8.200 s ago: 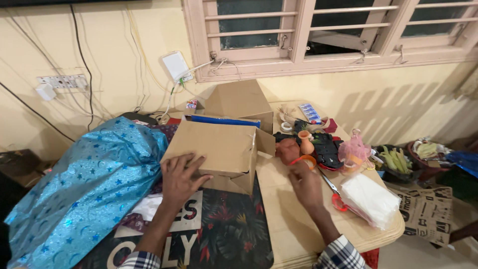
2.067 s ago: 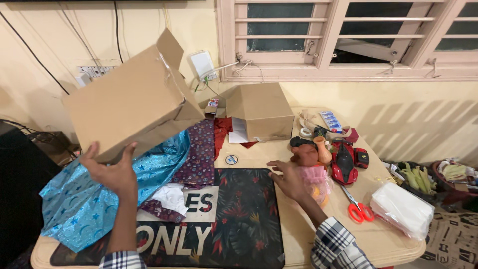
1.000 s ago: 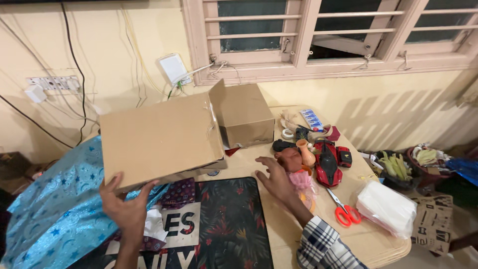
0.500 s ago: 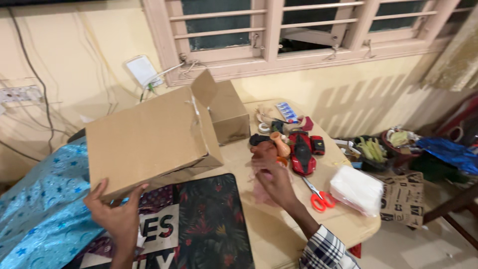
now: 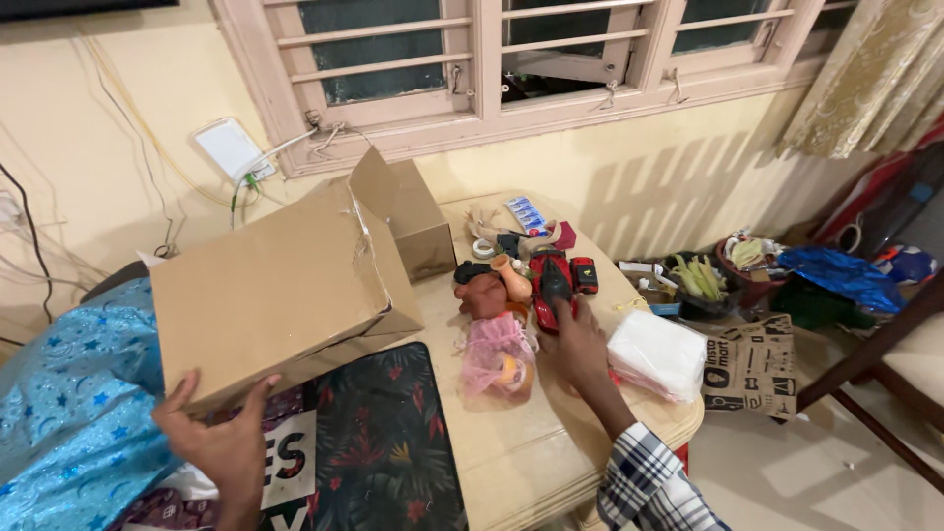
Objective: The person assembles a small cardboard box on a table. They fold the flaps, tuck the tabs, and press the edges to form the box shape. The person then picks up a larger cardboard box and places it on the table.
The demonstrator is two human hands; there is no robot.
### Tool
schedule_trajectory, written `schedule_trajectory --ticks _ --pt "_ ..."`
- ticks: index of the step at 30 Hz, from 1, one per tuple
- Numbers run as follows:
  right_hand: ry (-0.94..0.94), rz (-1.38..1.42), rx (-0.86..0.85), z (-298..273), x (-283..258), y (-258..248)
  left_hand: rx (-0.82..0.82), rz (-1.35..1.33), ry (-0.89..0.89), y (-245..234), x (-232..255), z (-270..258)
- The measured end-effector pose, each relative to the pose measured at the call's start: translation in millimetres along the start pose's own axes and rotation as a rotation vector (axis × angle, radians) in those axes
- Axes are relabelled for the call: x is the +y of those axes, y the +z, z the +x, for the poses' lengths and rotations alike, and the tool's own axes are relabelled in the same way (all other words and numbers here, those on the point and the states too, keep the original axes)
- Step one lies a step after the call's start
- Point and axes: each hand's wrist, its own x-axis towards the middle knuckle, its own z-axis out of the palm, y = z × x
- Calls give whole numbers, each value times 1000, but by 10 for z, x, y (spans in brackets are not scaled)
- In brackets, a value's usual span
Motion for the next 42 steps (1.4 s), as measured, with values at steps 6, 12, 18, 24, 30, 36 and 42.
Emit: schedule_trajectory --ticks 6,12,18,24,30,36,42 --pt "23 -51 -40 -24 -119 -88 -1 114 29 3 36 -21" --pt "18 -172 -53 -20 -164 -111 11 80 15 6 -47 11" --pt "8 -240 -93 -76 -121 -80 0 -49 17 19 -193 32" --pt "-55 -156 -76 -93 55 -58 43 219 48 11 -224 150" --pt "-162 -136 44 -48 60 -40 47 -37 42 -10 -68 353" --pt "-243 -36 181 74 -114 -52 78 109 107 -133 215 498" --pt "-327 59 235 166 -625 3 124 77 87 -361 160 577"
